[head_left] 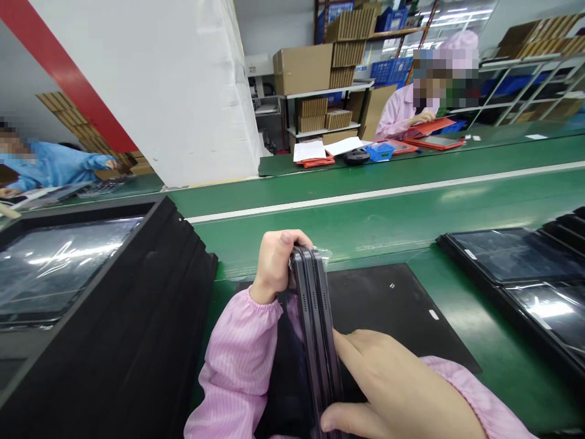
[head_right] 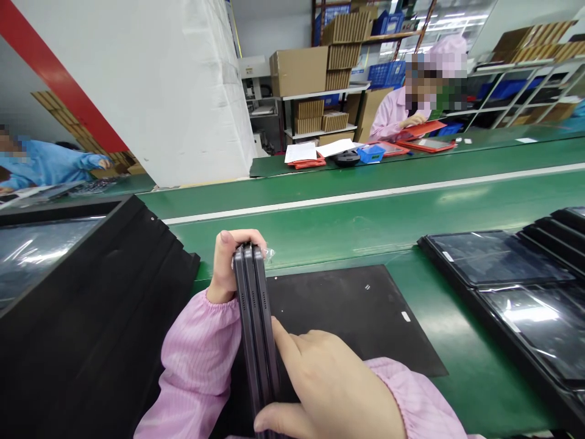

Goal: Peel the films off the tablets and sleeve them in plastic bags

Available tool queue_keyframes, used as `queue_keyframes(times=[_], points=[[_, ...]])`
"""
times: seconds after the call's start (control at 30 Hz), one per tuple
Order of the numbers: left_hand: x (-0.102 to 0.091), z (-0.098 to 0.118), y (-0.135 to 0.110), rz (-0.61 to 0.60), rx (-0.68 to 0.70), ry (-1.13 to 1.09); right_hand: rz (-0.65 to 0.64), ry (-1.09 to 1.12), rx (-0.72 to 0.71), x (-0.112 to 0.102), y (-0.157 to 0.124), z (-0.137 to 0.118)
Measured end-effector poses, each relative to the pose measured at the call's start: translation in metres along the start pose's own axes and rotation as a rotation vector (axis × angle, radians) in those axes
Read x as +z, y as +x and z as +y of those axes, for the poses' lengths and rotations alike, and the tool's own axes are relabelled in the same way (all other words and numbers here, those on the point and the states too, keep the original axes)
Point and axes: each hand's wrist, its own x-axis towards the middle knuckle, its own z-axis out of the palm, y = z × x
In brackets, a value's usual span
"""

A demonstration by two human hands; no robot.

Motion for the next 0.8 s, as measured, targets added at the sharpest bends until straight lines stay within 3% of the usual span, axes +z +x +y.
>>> queue_keyframes(times=[0.33,0.47,0.53,0.6,0.67,0.8], points=[[0.001,0.000,0.000,-0.004,-0.005,0.005,0.031,0.027,-0.040,-0.001,0.002,0.006],[-0.003,0.006,-0.005,0.006,0.006,-0.020,-0.023,0.203,-0.058,-0.010,0.007,0.032],[-0.008,0.012,-0.008,-0.018,0.038,-0.050,0.028,0.288,-0.001,-0.007,0.015,0.050],[-0.016,0.021,-0.012,-0.059,0.095,-0.133,0.124,0.372,0.080,0.008,0.029,0.069],[-0.024,0.030,-0.013,-0.130,0.125,-0.244,0.152,0.517,0.068,0.033,0.048,0.082],[-0.032,0.033,-0.006,-0.395,-0.035,-0.233,-0.036,0.979,-0.166,0.092,0.077,0.082]])
